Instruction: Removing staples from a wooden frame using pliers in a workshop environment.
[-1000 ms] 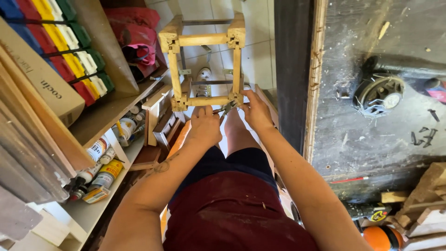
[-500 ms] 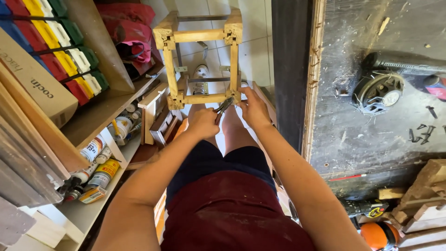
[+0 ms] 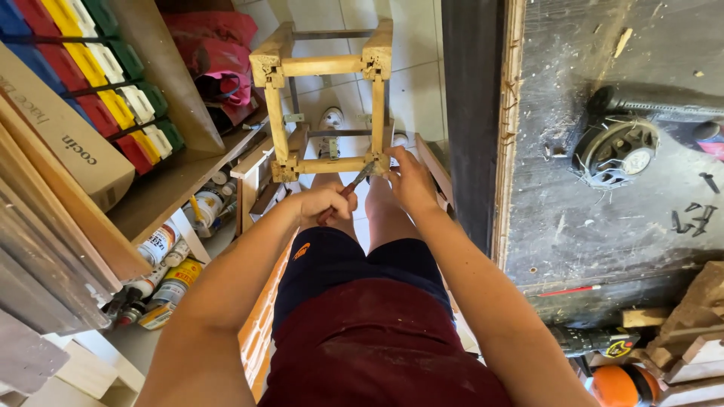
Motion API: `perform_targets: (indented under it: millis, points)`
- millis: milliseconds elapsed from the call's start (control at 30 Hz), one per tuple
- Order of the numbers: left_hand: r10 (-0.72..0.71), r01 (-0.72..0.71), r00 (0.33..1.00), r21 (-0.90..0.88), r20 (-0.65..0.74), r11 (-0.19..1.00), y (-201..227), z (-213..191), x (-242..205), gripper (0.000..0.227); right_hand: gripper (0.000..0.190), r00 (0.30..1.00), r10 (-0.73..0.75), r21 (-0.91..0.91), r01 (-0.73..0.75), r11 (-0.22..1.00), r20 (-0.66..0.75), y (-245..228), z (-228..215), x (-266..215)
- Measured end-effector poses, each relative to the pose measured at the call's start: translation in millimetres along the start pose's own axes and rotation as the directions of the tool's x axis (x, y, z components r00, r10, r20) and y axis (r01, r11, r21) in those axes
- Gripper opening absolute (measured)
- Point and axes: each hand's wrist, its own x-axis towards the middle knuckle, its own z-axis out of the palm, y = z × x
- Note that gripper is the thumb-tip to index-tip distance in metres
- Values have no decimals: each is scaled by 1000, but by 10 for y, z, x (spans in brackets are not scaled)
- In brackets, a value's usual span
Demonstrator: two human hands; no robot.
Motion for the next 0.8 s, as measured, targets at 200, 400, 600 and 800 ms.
perform_targets:
  millis: [200,400,600,800]
  points:
    - [184,227,928,881,-325,414,-62,286,-15,34,47,999,-33,-54,31,998,-39,-16,3,-37]
    - [512,243,802,951,-307,189,-276,375,80,28,47,998,-39,-65,36,997,-45,57,55,3]
    - [310,-12,920,774,-239,633,-298,73,144,21,46,998,-37,-48,34,998,-50,37,54,-7]
    - [39,-23,992,-135,116,991,-81,-71,6,11,48,999,-33,-23,32,999,-38,75,74,8]
